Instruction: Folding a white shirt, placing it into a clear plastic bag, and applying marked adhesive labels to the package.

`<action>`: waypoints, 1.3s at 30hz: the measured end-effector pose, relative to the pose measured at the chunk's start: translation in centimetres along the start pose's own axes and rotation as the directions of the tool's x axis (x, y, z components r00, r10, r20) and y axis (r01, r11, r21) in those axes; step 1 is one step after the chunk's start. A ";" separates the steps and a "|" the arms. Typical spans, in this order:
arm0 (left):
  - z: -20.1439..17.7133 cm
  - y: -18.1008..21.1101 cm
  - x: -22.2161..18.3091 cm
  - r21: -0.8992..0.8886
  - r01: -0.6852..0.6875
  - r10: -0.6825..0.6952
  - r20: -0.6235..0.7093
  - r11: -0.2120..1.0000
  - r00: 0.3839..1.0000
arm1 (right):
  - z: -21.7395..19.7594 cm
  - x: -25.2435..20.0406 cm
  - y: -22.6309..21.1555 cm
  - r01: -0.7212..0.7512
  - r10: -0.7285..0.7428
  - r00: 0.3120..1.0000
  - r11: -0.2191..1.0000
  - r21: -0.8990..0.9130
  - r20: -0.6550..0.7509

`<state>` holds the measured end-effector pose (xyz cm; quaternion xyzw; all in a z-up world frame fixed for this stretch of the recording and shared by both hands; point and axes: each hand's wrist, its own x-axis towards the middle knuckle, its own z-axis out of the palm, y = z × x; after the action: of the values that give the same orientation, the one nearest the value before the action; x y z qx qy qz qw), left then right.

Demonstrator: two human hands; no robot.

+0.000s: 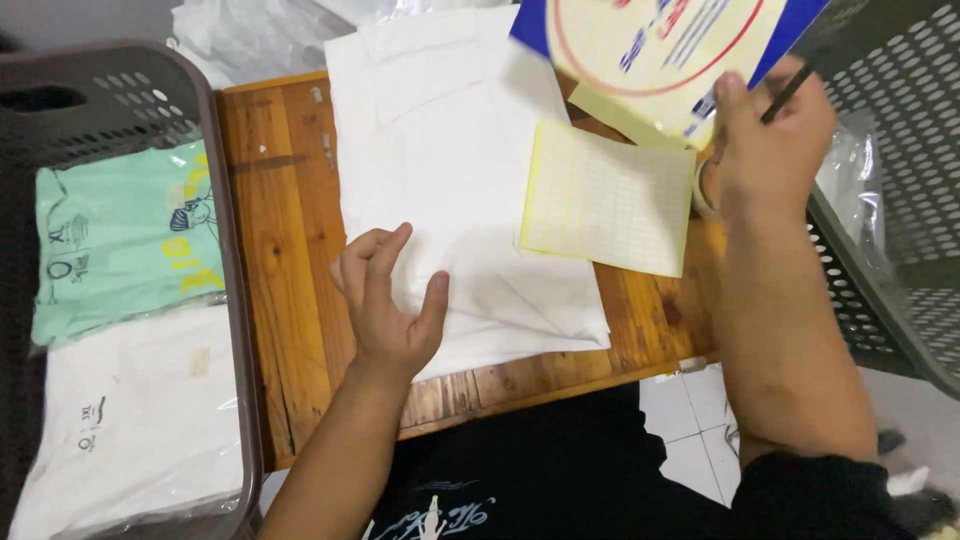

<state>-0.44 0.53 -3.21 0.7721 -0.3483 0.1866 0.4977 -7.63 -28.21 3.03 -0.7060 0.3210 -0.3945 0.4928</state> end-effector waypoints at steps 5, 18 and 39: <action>0.1 0.6 -0.5 0.052 0.148 -0.154 0.152 0.988 0.976 | 0.8 4.8 3.0 -0.102 0.112 0.993 0.967 0.232 -0.029; 0.5 0.1 -0.5 0.092 0.117 -0.133 0.190 0.989 0.973 | 7.4 8.7 4.2 -0.342 0.209 0.939 0.648 0.680 0.273; 0.8 -0.8 -0.1 0.161 0.055 -0.100 0.286 0.985 0.953 | 10.7 14.2 8.0 -0.548 0.549 0.835 0.835 -0.051 0.019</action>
<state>0.04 0.03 -4.13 0.8398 -0.3725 0.0766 0.3874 8.09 -37.94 -3.35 -0.6016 0.5100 -0.2179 0.5749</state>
